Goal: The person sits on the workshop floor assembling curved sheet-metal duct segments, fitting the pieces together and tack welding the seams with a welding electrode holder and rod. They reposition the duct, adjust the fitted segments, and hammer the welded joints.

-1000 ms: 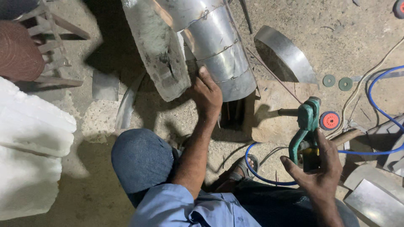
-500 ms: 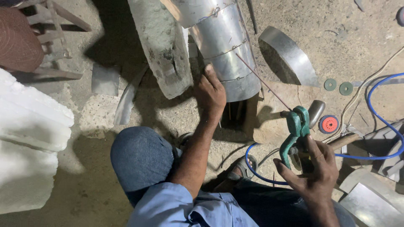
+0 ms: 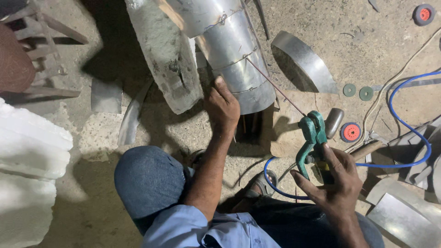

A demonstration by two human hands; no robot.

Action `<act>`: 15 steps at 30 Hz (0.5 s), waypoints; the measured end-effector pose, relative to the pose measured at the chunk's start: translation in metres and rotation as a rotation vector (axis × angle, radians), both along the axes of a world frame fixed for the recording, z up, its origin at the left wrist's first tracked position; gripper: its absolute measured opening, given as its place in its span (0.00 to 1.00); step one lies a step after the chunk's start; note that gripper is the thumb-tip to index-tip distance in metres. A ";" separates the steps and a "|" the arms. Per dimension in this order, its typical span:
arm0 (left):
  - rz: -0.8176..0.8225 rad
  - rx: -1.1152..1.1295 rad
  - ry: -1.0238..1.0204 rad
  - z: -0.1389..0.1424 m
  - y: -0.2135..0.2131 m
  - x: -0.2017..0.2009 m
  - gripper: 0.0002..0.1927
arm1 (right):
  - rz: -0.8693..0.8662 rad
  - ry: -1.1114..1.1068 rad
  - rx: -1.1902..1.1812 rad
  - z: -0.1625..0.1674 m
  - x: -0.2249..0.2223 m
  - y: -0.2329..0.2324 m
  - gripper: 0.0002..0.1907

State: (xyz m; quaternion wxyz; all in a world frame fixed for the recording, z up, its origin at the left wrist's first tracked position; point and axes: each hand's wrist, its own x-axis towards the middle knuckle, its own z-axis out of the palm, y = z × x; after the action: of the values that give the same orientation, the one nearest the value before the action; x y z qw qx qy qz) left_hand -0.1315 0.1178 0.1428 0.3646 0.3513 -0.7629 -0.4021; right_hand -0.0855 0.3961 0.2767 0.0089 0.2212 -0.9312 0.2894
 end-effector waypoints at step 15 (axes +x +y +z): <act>-0.004 0.073 0.057 -0.044 -0.006 0.001 0.31 | -0.043 0.014 -0.126 0.002 -0.005 0.016 0.43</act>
State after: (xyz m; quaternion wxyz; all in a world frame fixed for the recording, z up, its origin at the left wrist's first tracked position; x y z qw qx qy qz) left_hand -0.1310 0.1120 0.0993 0.3722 0.3512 -0.7377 -0.4404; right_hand -0.0900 0.4124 0.2787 0.0356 0.2024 -0.9157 0.3454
